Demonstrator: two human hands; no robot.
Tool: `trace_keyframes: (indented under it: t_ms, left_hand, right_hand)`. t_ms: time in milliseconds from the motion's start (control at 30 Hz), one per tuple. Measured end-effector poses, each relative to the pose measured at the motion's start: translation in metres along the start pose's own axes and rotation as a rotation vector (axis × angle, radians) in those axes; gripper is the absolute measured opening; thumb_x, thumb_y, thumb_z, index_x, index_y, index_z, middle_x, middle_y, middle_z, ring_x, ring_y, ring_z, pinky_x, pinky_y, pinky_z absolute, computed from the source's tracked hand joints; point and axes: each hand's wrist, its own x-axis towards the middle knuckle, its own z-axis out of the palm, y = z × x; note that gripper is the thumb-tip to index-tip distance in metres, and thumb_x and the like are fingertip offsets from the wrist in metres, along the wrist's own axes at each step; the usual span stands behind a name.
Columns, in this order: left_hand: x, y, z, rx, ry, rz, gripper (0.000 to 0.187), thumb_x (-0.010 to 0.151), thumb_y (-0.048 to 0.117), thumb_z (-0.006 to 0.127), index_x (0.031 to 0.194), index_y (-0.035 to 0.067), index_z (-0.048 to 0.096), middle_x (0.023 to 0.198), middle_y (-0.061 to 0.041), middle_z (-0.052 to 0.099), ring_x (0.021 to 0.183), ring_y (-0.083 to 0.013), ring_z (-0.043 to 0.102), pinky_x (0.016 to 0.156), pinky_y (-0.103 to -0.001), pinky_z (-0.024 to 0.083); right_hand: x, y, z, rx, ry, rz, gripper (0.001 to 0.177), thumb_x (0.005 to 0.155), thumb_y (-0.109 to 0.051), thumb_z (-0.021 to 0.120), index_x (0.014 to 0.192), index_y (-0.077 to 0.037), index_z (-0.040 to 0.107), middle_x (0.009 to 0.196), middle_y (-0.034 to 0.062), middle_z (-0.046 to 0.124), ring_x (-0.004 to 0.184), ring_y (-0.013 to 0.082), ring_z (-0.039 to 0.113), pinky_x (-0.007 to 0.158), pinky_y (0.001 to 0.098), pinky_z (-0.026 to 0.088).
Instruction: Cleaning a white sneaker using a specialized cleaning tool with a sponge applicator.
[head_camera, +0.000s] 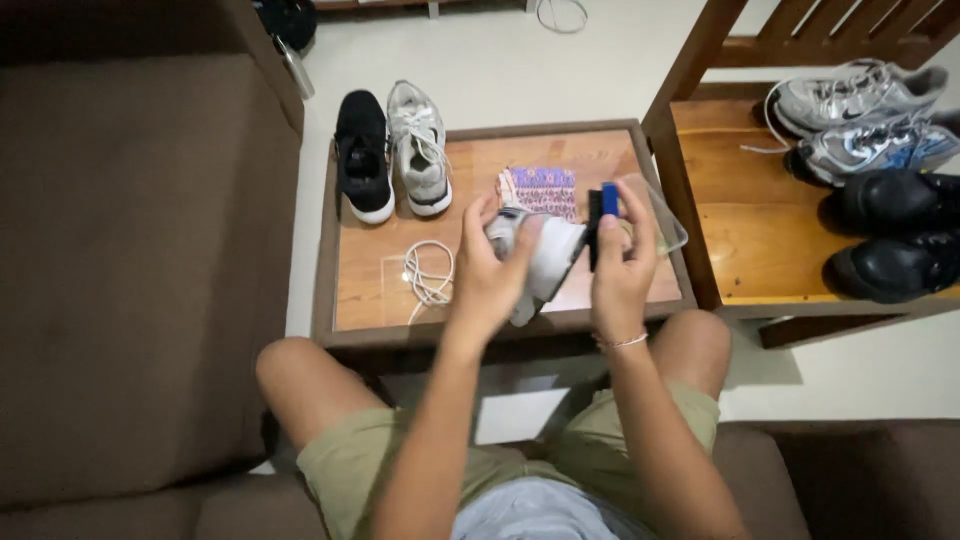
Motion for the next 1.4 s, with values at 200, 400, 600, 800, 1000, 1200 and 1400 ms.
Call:
trace_keyframes:
  t_ms: [200,400,600,800,1000,1200,1400]
  left_hand:
    - [-0.032,-0.037,0.007,0.037,0.228,0.418,0.116,0.069,0.045,0.093,0.156,0.001,0.030,0.144,-0.030,0.035,0.138,-0.0475,0.040,0.118,-0.054,0.029]
    - [-0.044,0.008,-0.027,0.327,-0.114,0.128,0.114,0.065,0.028,0.090,0.159,-0.001,0.031,0.152,-0.030,0.031,0.144,-0.0509,0.035,0.120,-0.056,0.028]
    - [-0.059,-0.002,-0.024,0.524,-0.261,0.165,0.116,0.068,0.022,0.081,0.160,0.002,0.015,0.164,-0.016,0.017,0.152,-0.0318,0.024,0.120,-0.039,0.020]
    - [-0.054,0.005,-0.009,0.689,-0.290,0.156,0.125,0.071,0.031,0.095,0.159,-0.002,0.012,0.160,-0.016,0.021,0.148,-0.0360,0.029,0.116,-0.045,0.029]
    - [-0.045,0.013,-0.021,0.910,-0.330,0.369,0.119,0.061,0.039,0.102,0.150,0.001,0.032,0.150,-0.017,0.040,0.136,-0.0386,0.040,0.107,-0.049,0.038]
    - [-0.054,0.009,-0.017,0.830,-0.381,0.384,0.120,0.060,0.020,0.104,0.148,-0.003,0.026,0.146,-0.023,0.032,0.139,-0.0412,0.033,0.117,-0.048,0.029]
    - [-0.057,0.017,-0.015,0.573,-0.236,0.244,0.117,0.052,0.011,0.098,0.148,-0.006,0.033,0.133,-0.032,0.043,0.126,-0.0607,0.047,0.103,-0.062,0.044]
  right_hand:
    - [-0.027,-0.026,0.002,0.186,0.027,0.156,0.040,0.106,-0.014,0.057,0.146,-0.011,0.057,0.116,0.0086,0.054,0.100,0.0147,0.057,0.090,0.0317,0.057]
    - [-0.013,0.024,-0.013,0.188,-0.052,0.248,0.046,0.099,-0.016,0.066,0.144,-0.012,0.059,0.117,0.0071,0.062,0.104,0.0132,0.061,0.090,0.0305,0.059]
    - [0.061,0.150,-0.037,-0.461,-0.065,0.351,0.041,0.097,-0.019,0.068,0.137,-0.017,0.061,0.125,0.0138,0.051,0.117,0.0287,0.049,0.098,0.0437,0.050]
    - [0.081,0.224,-0.045,-0.790,-0.309,0.234,0.041,0.091,-0.023,0.062,0.131,-0.024,0.068,0.124,0.0194,0.051,0.116,0.0431,0.047,0.097,0.0614,0.039]
    - [0.070,0.237,-0.041,-0.778,-0.254,0.282,0.035,0.095,-0.023,0.065,0.129,-0.023,0.069,0.121,0.0198,0.051,0.112,0.0433,0.048,0.098,0.0585,0.041]
    - [0.032,0.131,-0.027,-0.410,-0.048,-0.031,0.035,0.094,-0.015,0.072,0.129,-0.013,0.071,0.112,0.0171,0.051,0.111,0.0363,0.052,0.102,0.0461,0.041]
    - [-0.043,-0.008,-0.043,0.062,-0.058,0.132,0.041,0.099,-0.017,0.062,0.140,-0.009,0.063,0.115,0.0115,0.058,0.105,0.0188,0.051,0.094,0.0316,0.045]
